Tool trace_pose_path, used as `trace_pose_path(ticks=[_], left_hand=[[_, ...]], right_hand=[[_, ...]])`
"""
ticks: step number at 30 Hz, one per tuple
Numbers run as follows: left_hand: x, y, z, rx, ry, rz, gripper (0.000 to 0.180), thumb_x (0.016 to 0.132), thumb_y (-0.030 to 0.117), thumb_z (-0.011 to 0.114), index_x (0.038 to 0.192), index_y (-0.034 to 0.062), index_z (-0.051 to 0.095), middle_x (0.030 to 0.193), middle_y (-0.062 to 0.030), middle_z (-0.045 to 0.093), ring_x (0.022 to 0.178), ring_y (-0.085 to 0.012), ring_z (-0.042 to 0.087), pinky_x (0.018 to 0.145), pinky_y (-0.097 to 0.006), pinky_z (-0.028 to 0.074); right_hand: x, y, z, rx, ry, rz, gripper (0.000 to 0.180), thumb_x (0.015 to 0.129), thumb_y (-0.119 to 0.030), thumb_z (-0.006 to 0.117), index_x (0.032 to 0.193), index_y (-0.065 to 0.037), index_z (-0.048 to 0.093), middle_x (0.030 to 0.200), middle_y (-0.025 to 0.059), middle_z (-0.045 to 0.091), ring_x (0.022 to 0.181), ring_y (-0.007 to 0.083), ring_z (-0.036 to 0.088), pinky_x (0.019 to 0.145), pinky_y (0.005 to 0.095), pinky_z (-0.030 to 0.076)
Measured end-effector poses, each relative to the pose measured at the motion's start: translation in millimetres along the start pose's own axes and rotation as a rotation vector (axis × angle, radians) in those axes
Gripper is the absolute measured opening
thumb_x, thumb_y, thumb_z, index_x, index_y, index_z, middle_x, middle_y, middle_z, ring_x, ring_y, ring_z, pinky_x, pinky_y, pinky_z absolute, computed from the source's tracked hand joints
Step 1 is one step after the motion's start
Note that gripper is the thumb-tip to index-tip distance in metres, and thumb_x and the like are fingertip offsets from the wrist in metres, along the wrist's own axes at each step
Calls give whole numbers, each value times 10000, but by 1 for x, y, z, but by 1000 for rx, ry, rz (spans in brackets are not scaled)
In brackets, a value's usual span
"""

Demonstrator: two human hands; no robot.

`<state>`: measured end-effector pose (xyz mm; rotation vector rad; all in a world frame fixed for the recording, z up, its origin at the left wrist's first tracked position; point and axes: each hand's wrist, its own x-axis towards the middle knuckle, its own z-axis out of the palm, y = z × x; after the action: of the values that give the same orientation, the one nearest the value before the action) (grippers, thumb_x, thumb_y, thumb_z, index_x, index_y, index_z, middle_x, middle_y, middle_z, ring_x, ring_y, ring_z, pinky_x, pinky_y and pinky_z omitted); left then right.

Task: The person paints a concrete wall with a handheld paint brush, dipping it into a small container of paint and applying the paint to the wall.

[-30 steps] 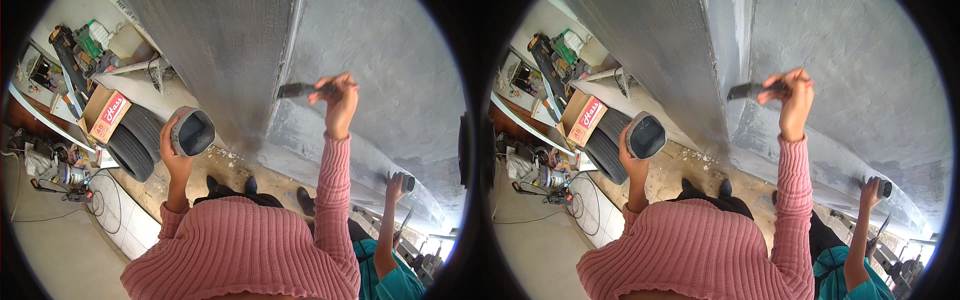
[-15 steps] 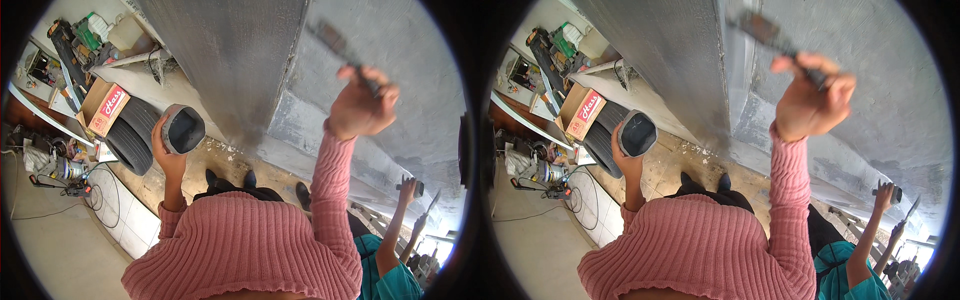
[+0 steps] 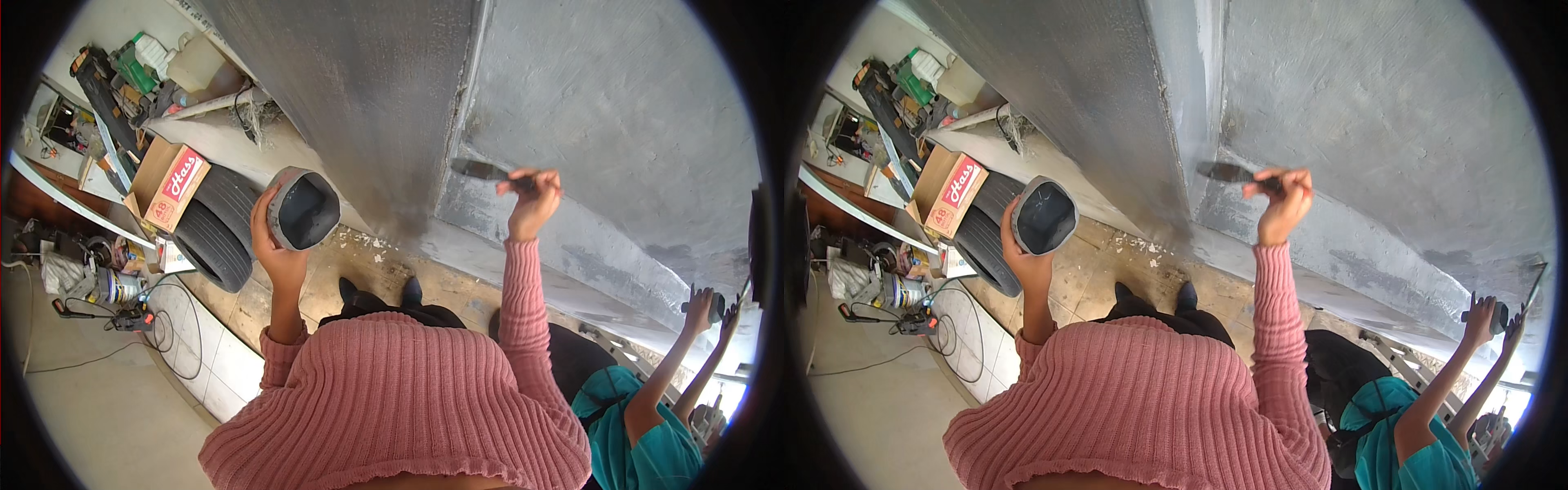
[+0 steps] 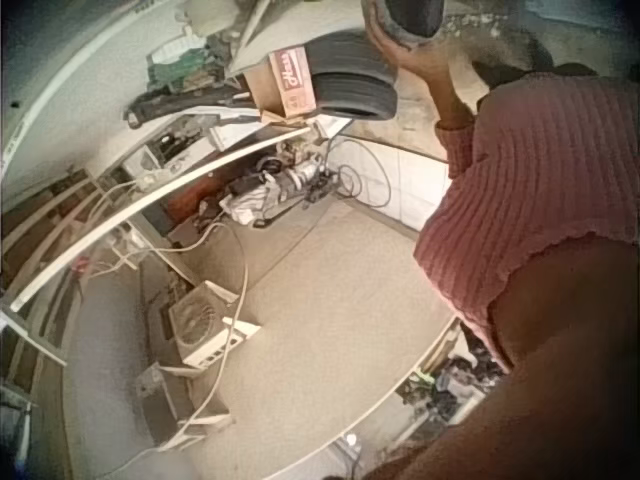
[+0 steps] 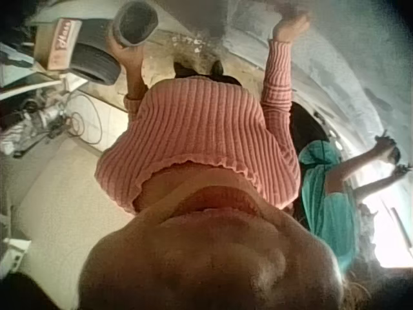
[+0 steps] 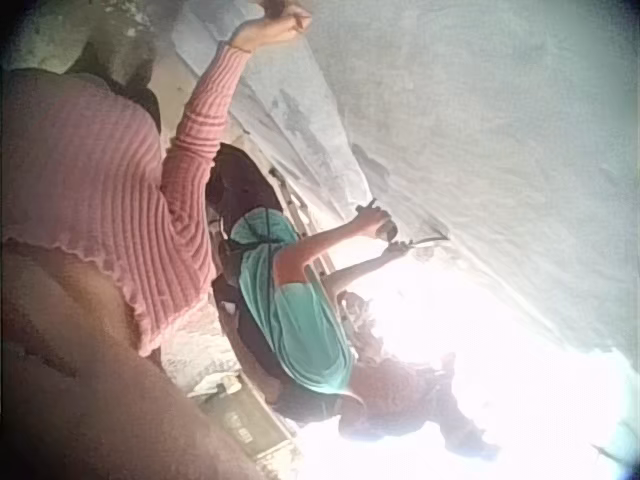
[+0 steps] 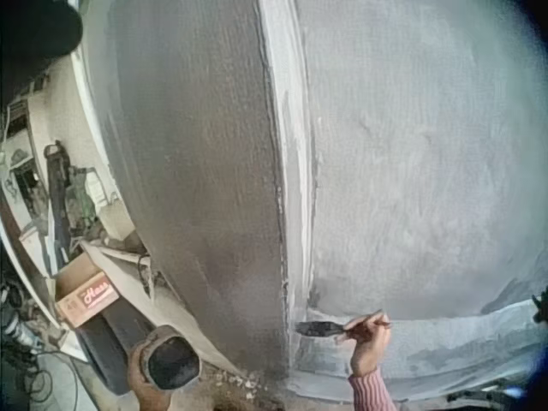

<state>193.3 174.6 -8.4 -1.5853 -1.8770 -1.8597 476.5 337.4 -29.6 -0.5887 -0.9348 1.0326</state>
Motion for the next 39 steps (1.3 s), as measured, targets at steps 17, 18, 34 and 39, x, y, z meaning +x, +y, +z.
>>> trace_pose_path(ticks=[17,18,34,39], left_hand=[[2,5,-19,173,34,28,793,497,-116,705,1214,33,400,1195,-81,438,1054,-179,470,904,-285,395],[1,2,-18,146,24,12,795,497,-115,706,1214,34,399,1199,-82,436,1055,-179,470,907,-285,393],[6,11,0,138,-21,-1,783,507,-70,727,1211,42,402,1193,-98,445,1085,-205,450,941,-310,353],[6,7,1,163,-32,8,784,505,-76,723,1210,39,402,1193,-96,440,1079,-202,450,934,-305,356]], right_hand=[[92,2,56,541,-190,-377,177,792,-254,404,715,-99,369,731,164,585,651,269,563,425,428,477],[79,23,39,514,-125,-332,176,795,-249,401,718,-96,358,727,168,582,655,265,563,414,416,477],[96,-4,48,35,-93,-203,170,846,-151,302,727,-40,351,658,209,571,386,240,512,340,318,454],[148,-56,83,342,-118,-384,192,847,-214,308,767,-64,399,725,213,587,507,330,566,450,415,513]])
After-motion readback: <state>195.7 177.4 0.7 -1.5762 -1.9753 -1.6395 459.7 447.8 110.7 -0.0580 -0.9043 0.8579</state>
